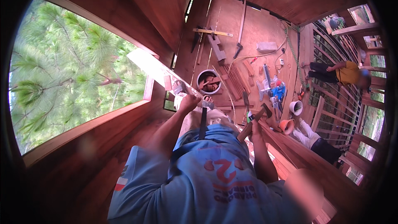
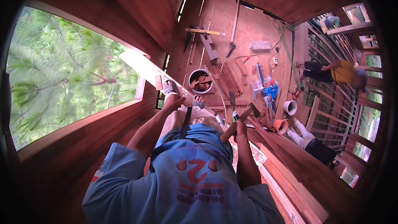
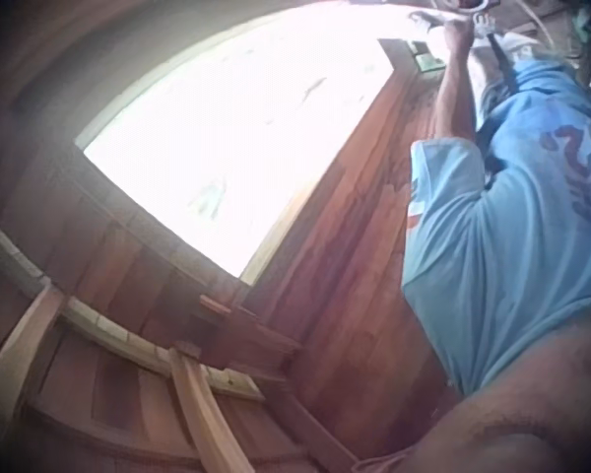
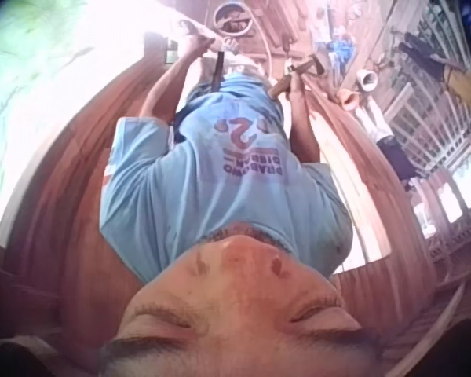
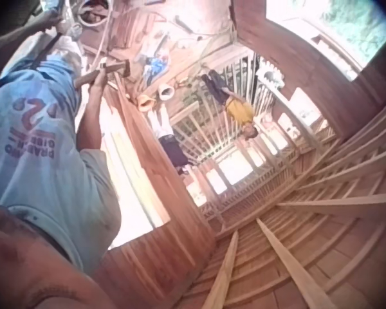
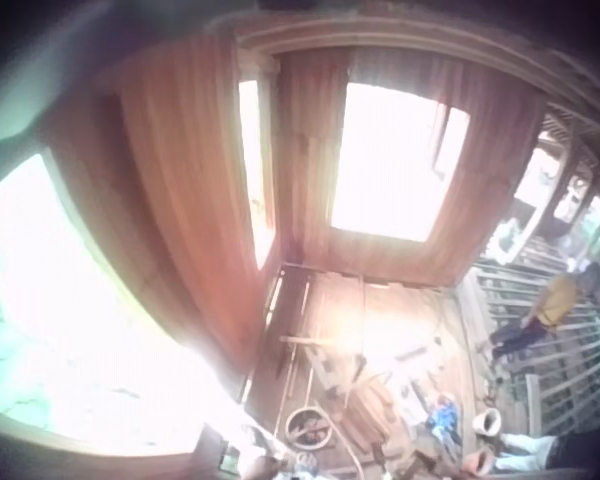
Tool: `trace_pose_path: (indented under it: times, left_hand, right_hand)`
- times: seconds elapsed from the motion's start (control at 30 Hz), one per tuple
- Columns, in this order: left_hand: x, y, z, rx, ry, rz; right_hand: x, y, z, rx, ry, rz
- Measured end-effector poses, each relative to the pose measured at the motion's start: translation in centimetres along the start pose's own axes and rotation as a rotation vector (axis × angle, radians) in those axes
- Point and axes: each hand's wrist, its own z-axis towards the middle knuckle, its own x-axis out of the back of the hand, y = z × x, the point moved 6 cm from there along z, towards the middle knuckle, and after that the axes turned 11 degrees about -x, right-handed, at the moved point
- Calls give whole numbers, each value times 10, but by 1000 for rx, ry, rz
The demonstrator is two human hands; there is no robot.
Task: The person hammers nails into wooden planks on the ceiling of a wooden structure using a hammer. The person repeatedly positions nails and strikes them to secure the planks.
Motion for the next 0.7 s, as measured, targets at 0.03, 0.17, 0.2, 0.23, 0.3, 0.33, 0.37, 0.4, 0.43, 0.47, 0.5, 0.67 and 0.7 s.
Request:
trace_pose_path:
  times: [0.03,0.17,0.2,0.23,0.3,0.33,0.37,0.4,0.43,0.47,0.5,0.67,0.7]
  left_hand:
    - [6,3,-9,-47,1,23]
    - [43,-19,-38,-47,132,47]
    - [51,-30,-44,5,165,40]
    - [58,-42,-52,54,216,-57]
    - [73,-47,-75,122,284,-170]
    - [80,-45,-86,139,305,-185]
    - [80,-50,-93,133,329,-220]
    - [78,-55,-98,143,337,-258]
    - [75,-60,-103,155,345,-295]
    - [77,-57,-107,161,361,-329]
    - [72,-48,-113,159,349,-448]
    - [67,40,-121,-51,343,-661]
    - [68,55,-118,-89,342,-667]
  right_hand:
    - [0,-4,8,21,-22,-20]
    - [-40,-37,12,82,-42,-130]
    - [-54,-47,8,97,-46,-188]
    - [-67,-53,12,101,-78,-188]
    - [-94,-68,1,139,-112,-278]
    - [-102,-68,3,149,-128,-294]
    - [-110,-69,-1,171,-154,-299]
    - [-120,-73,-7,195,-184,-311]
    - [-125,-75,-14,210,-202,-359]
    - [-135,-81,-24,231,-229,-405]
    - [-142,-84,-28,250,-257,-453]
    - [-188,-105,-30,679,-379,-761]
    - [-205,-109,-47,684,-405,-725]
